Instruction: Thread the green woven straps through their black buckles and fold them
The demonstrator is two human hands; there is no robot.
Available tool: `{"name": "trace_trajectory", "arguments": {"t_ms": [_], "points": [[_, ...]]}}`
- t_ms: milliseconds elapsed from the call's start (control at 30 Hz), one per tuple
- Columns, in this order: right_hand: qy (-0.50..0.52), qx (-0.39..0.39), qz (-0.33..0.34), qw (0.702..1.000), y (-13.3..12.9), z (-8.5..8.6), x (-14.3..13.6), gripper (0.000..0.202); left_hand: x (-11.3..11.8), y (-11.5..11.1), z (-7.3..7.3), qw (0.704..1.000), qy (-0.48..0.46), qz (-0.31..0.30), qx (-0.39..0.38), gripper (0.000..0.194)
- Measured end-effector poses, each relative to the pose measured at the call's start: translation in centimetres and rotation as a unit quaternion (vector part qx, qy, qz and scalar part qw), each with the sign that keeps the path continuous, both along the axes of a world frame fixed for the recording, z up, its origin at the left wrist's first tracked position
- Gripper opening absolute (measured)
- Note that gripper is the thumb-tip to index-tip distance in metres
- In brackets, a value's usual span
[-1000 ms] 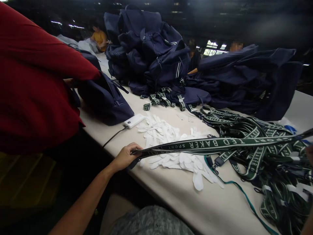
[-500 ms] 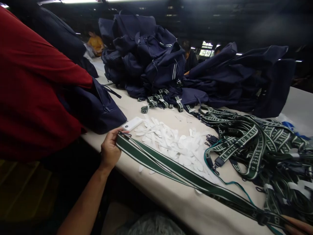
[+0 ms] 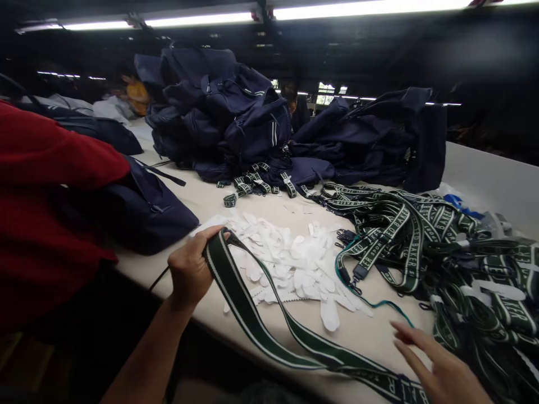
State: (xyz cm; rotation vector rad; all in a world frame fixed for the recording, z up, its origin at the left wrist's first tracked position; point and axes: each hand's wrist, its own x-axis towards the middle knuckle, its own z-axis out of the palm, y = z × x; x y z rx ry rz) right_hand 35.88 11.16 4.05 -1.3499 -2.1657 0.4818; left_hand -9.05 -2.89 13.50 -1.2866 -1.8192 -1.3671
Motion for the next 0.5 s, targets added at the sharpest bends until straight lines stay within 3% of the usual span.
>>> {"name": "trace_trajectory", "arguments": {"t_ms": [100, 133, 200, 267, 333, 400, 467, 500], "points": [[0.107, 0.097, 0.15, 0.978, -4.6, 4.2, -10.8, 0.041, 1.5, 0.3, 1.5, 0.997, 0.074, 0.002, -0.002, 0.027], [0.13, 0.112, 0.193, 0.966, -6.2, 4.9, -14.2, 0.057, 2.0, 0.4, 1.9, 0.996, 0.09, 0.005, 0.0, 0.028], [0.166, 0.156, 0.275, 0.934, -8.5, 5.4, -20.0, 0.1, 2.9, 0.4, 2.8, 0.994, 0.106, 0.011, -0.003, 0.027], [0.185, 0.213, 0.28, 0.918, -9.5, 4.8, -24.0, 0.106, 3.6, 0.3, 3.4, 0.994, 0.107, 0.002, -0.017, 0.022], [0.21, 0.242, 0.256, 0.912, -8.9, 4.1, -26.4, 0.092, 3.9, 0.0, 3.8, 0.994, 0.095, -0.02, -0.041, 0.015], [0.243, 0.214, 0.266, 0.908, -7.1, 4.0, -27.3, 0.086, 3.6, -0.4, 4.0, 0.993, 0.06, -0.052, -0.087, 0.009], [0.279, 0.104, 0.299, 0.907, -4.9, 4.7, -27.2, 0.078, 2.8, -0.8, 4.0, 0.979, -0.007, -0.092, -0.182, 0.008], [0.293, 0.012, 0.311, 0.904, -3.8, 5.4, -26.8, 0.072, 2.3, -1.0, 4.0, 0.962, -0.044, -0.116, -0.243, 0.012]]}}
